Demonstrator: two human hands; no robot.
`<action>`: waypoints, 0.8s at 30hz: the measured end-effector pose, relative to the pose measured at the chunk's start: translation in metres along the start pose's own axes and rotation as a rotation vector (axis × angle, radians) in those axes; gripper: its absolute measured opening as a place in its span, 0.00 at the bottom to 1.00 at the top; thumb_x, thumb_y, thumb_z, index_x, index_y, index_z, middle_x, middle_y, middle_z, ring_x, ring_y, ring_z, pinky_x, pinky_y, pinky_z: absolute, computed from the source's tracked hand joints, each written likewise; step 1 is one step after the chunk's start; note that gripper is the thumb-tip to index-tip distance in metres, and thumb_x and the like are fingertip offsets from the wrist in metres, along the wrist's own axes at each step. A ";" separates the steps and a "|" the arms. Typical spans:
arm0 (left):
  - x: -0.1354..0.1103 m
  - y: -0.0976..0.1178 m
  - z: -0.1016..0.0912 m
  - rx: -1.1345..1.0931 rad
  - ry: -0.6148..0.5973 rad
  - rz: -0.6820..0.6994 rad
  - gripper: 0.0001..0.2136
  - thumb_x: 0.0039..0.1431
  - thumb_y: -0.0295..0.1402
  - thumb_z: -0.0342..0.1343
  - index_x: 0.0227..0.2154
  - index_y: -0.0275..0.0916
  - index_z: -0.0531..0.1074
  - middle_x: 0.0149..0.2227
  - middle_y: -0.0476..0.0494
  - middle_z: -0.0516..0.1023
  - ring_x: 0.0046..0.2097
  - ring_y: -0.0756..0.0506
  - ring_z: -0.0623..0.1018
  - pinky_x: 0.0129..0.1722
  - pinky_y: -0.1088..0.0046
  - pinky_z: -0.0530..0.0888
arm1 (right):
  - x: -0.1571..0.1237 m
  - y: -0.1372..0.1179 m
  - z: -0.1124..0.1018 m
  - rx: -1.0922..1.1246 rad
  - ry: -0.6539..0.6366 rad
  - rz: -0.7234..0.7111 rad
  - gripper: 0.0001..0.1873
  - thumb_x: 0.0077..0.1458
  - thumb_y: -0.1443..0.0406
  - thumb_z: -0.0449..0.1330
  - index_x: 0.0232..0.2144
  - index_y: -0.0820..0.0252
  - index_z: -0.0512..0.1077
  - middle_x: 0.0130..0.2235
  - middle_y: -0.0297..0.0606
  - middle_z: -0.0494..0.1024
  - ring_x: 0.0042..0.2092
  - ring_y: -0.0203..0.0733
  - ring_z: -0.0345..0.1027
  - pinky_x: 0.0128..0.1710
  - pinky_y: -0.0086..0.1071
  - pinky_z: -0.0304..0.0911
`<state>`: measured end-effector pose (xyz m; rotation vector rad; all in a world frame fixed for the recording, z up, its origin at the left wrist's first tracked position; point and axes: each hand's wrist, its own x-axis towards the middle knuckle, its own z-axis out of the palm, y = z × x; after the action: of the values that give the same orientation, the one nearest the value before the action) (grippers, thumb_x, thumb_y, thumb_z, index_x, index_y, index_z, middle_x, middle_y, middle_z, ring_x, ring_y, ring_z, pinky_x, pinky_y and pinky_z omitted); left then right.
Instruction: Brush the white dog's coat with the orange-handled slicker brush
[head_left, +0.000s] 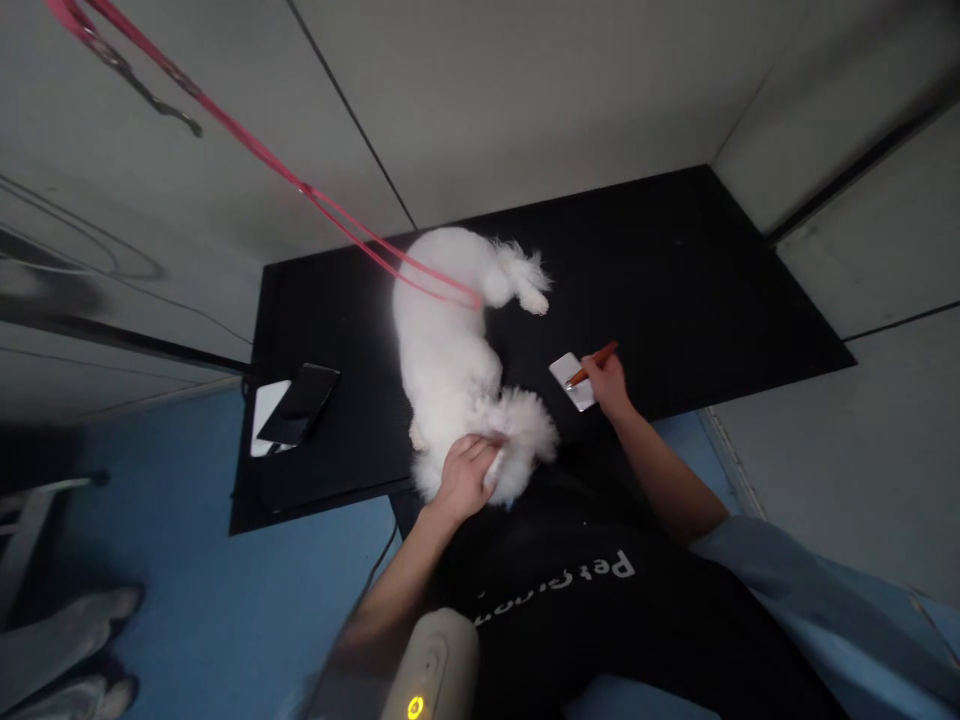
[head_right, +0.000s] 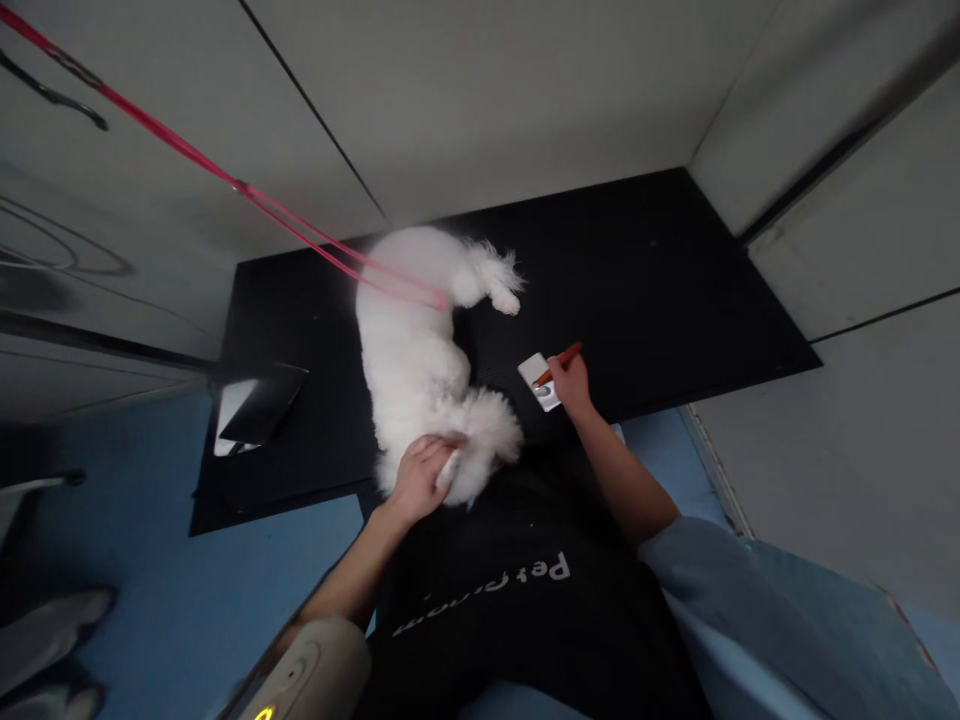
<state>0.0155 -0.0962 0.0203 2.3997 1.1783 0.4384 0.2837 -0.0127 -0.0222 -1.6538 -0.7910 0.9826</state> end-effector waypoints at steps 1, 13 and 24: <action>0.004 0.001 0.001 0.000 -0.006 -0.019 0.12 0.58 0.28 0.48 0.38 0.37 0.77 0.39 0.37 0.82 0.41 0.41 0.79 0.45 0.63 0.73 | 0.000 0.000 -0.002 0.002 0.049 -0.043 0.14 0.46 0.54 0.62 0.29 0.56 0.66 0.28 0.34 0.74 0.34 0.42 0.69 0.35 0.34 0.65; 0.019 0.032 -0.017 0.197 -0.337 -0.531 0.23 0.65 0.38 0.50 0.61 0.38 0.69 0.37 0.33 0.83 0.38 0.37 0.82 0.37 0.66 0.73 | -0.011 -0.011 0.030 0.020 -0.274 -0.003 0.13 0.45 0.56 0.62 0.30 0.56 0.67 0.29 0.33 0.74 0.34 0.41 0.69 0.37 0.34 0.65; -0.001 0.019 -0.013 -0.006 -0.206 -0.542 0.17 0.60 0.30 0.54 0.50 0.43 0.79 0.43 0.39 0.84 0.41 0.40 0.83 0.45 0.67 0.76 | -0.013 -0.003 0.061 0.014 -0.366 0.084 0.11 0.42 0.59 0.64 0.26 0.56 0.66 0.27 0.31 0.74 0.33 0.40 0.70 0.36 0.33 0.66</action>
<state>0.0218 -0.1044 0.0415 1.9467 1.6400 0.0210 0.2235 0.0024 -0.0255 -1.5243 -0.9570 1.3715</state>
